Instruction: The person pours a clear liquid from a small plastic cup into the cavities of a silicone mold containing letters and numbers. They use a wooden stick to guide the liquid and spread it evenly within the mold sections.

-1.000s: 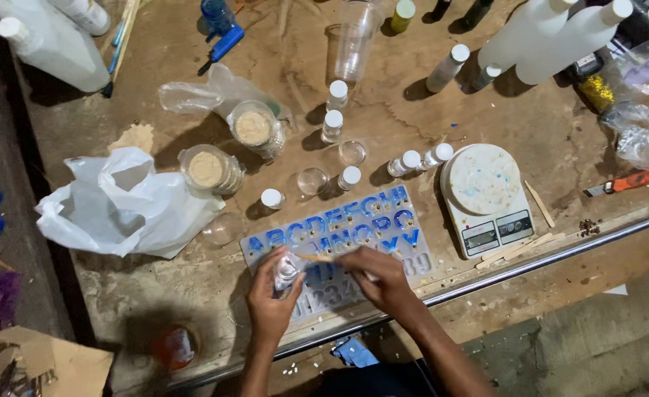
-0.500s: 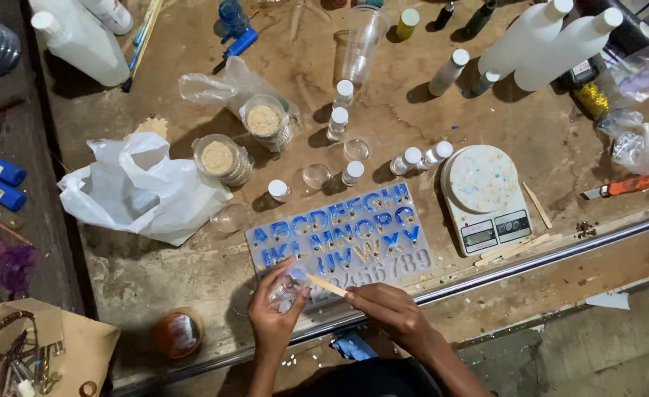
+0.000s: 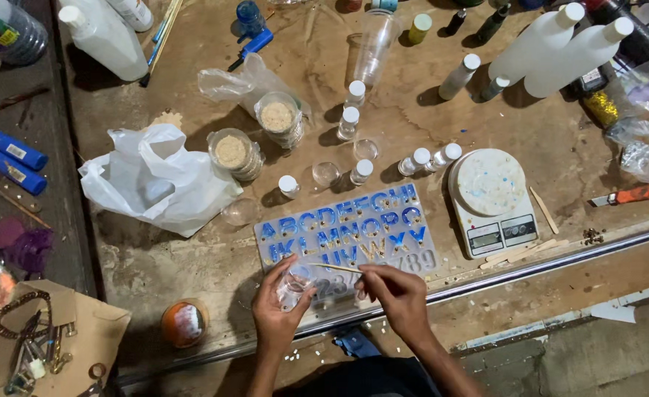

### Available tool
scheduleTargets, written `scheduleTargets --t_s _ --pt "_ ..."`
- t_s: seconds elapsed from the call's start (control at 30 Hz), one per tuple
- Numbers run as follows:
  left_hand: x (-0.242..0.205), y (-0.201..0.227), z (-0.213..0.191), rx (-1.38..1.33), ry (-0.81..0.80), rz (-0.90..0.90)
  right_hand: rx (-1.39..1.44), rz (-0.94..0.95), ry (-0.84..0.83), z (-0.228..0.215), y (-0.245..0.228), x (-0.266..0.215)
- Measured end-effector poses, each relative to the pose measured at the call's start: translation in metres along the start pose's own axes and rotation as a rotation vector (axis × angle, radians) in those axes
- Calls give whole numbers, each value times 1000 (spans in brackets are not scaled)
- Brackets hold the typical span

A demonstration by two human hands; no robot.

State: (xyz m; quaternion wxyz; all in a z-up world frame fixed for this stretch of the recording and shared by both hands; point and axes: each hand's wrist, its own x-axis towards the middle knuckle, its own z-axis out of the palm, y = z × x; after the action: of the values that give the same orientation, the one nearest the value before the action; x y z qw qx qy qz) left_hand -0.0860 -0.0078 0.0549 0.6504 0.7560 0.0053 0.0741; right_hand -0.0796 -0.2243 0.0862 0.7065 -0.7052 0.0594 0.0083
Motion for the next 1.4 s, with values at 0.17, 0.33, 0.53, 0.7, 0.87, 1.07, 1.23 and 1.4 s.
scheduleTargets --t_s 0.17,0.33,0.53,0.7,0.87,1.07,1.23,1.4 --pt "-2 4 2 -33 24 10 380 431 -25 15 23 1" --pt "-1 9 -1 3 17 109 466 500 29 8 24 -2" --pt "-10 -3 -2 -29 62 56 421 542 101 -15 34 -5" --pt "-10 4 -3 -7 52 33 37 152 114 -20 22 -13" --pt "-12 5 -4 -68 30 -17 -359 -713 -242 -14 29 -14" --pt "-8 19 -4 -121 103 -105 -519 -898 -354 -16 28 -18" --pt "-3 28 -10 -59 144 -191 -493 -909 -308 -25 23 -26" --pt "-5 14 -12 -33 106 -59 -400 -621 -10 -18 43 -18"
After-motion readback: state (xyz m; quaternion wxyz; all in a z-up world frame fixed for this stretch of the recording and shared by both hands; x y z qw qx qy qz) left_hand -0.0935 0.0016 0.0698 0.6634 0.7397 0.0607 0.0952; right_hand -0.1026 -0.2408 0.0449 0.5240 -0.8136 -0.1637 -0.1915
